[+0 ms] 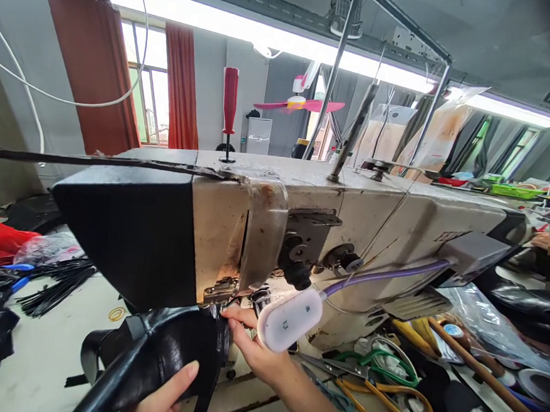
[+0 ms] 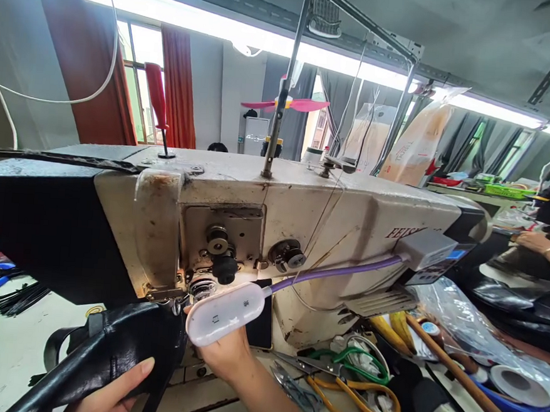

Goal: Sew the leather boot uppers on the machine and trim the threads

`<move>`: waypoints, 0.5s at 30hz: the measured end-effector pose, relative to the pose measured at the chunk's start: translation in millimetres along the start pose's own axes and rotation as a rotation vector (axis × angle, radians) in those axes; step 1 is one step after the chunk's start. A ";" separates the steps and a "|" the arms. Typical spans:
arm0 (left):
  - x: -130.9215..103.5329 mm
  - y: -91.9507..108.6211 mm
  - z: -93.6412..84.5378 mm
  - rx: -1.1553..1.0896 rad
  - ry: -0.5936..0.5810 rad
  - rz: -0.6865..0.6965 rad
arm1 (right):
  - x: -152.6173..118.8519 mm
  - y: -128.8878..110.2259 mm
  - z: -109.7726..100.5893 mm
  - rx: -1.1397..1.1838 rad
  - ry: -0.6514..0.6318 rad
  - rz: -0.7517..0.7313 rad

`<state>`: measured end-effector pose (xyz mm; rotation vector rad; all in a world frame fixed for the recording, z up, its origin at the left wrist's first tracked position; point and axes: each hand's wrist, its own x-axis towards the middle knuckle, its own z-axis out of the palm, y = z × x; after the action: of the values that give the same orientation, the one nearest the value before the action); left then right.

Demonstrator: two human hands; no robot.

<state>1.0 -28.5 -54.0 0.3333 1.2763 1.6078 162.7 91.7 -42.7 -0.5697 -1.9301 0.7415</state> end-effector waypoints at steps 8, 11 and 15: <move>-8.4 27.0 22.3 -0.069 -0.081 -0.032 | -1.6 3.9 0.4 -0.010 -0.004 0.010; -5.2 23.1 24.7 -0.073 -0.033 0.001 | -2.4 4.9 1.2 -0.006 -0.014 0.028; -2.4 20.4 26.4 -0.056 -0.027 0.097 | -1.6 1.9 0.5 -0.016 0.001 0.001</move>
<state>10.3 -14.0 -25.3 0.3856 1.2089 1.7117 163.1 91.9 -45.2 -0.5810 -1.9362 0.7272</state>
